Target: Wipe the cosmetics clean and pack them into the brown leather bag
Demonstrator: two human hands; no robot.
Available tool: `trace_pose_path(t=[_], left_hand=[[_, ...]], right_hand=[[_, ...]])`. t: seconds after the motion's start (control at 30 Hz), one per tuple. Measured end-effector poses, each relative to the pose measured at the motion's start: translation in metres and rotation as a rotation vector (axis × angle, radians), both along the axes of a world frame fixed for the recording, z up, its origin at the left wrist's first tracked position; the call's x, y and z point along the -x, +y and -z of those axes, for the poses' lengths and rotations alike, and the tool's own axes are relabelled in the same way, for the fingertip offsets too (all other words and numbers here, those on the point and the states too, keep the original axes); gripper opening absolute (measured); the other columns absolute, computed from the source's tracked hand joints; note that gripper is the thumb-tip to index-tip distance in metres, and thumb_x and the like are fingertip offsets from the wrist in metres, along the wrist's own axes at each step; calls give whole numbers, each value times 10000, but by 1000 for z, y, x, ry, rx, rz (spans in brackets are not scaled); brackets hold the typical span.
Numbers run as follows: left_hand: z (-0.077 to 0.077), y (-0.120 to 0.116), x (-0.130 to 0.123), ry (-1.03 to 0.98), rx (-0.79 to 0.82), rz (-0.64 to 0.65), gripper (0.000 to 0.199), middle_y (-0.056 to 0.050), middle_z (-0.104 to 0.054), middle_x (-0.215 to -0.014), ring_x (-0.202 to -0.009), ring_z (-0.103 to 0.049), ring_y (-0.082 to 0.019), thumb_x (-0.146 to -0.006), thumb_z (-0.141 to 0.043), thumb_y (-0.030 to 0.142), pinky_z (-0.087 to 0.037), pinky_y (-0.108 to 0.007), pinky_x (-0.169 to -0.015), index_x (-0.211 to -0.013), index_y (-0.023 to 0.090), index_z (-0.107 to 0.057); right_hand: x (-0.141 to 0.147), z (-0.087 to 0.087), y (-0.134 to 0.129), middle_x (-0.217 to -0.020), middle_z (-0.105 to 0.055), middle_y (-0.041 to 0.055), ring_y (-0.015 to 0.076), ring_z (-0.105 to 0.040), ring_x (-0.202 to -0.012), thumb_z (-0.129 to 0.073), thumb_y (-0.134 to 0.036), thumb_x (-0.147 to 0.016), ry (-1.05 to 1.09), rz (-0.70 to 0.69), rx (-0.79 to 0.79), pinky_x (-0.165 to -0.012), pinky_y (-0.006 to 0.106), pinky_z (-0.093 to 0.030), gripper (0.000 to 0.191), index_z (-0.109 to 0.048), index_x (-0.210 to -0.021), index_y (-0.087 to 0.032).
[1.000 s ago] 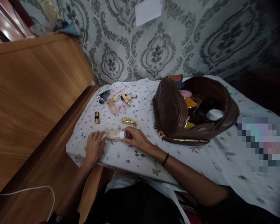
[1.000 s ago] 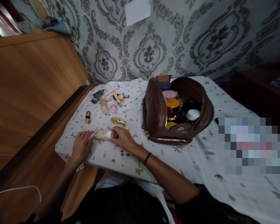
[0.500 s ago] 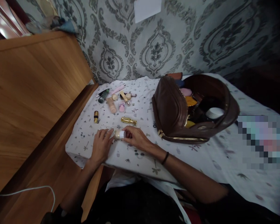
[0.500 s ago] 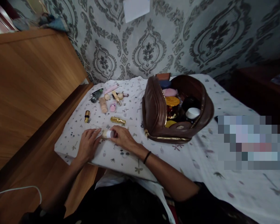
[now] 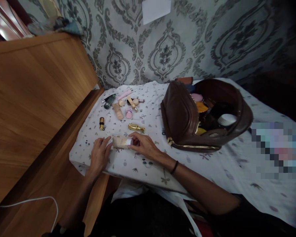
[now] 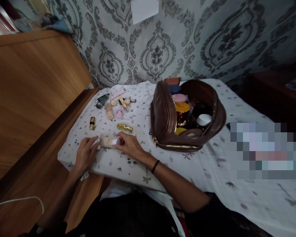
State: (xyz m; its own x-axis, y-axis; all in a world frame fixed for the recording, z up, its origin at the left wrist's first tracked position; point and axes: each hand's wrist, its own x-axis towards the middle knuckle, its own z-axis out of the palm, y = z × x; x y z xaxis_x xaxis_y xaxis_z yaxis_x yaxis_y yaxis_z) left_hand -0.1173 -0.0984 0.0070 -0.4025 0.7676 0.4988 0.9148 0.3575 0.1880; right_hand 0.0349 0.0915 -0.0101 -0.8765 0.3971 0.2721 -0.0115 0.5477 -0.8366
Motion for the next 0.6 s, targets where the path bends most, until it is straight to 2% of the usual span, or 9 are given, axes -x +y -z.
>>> trace_pose_path(t=[0.1, 0.23, 0.33, 0.43, 0.6], left_hand=[[-13, 16, -19, -24, -66, 117, 321, -80, -573, -1039, -986, -561, -219, -1000, -451, 290, -508, -370, -868, -1293, 246, -572], [-17, 37, -37, 67, 49, 290, 339, -121, -566, -1182, -1089, -525, -257, -980, -494, 268, -490, -429, -929, -1311, 230, -559], [-13, 40, -30, 107, 114, 265, 334, -136, -564, -1189, -1096, -517, -277, -972, -506, 285, -488, -467, -927, -1293, 222, -574], [-9, 31, -10, 95, 106, 190, 315, -136, -561, -1176, -1079, -518, -272, -974, -501, 308, -487, -460, -931, -1257, 207, -597], [-9, 12, 19, -117, 102, 100, 340, -128, -587, -1147, -1102, -534, -265, -990, -444, 351, -448, -446, -993, -1239, 178, -598]], right_hand=[[0, -1, -3, -844, -679, -19, 139, -636, -711, -761, -217, -744, 13, 17, 24, -694, 261, -481, 453, -586, -1161, -205], [-1, 0, -5, -926, -679, -2, 153, -647, -761, -734, -162, -740, 24, 20, 32, -725, 280, -497, 619, -476, -1302, -193], [-1, 2, -5, -961, -682, 8, 164, -652, -803, -746, -150, -731, 23, 10, 19, -759, 295, -506, 676, -436, -1331, -194], [0, 4, -4, -993, -688, 15, 164, -657, -803, -785, -159, -707, 26, 3, 1, -754, 293, -512, 671, -466, -1295, -214], [0, 4, -4, -995, -697, 15, 147, -652, -766, -777, -155, -730, 42, -3, -15, -722, 274, -512, 580, -527, -1249, -226]])
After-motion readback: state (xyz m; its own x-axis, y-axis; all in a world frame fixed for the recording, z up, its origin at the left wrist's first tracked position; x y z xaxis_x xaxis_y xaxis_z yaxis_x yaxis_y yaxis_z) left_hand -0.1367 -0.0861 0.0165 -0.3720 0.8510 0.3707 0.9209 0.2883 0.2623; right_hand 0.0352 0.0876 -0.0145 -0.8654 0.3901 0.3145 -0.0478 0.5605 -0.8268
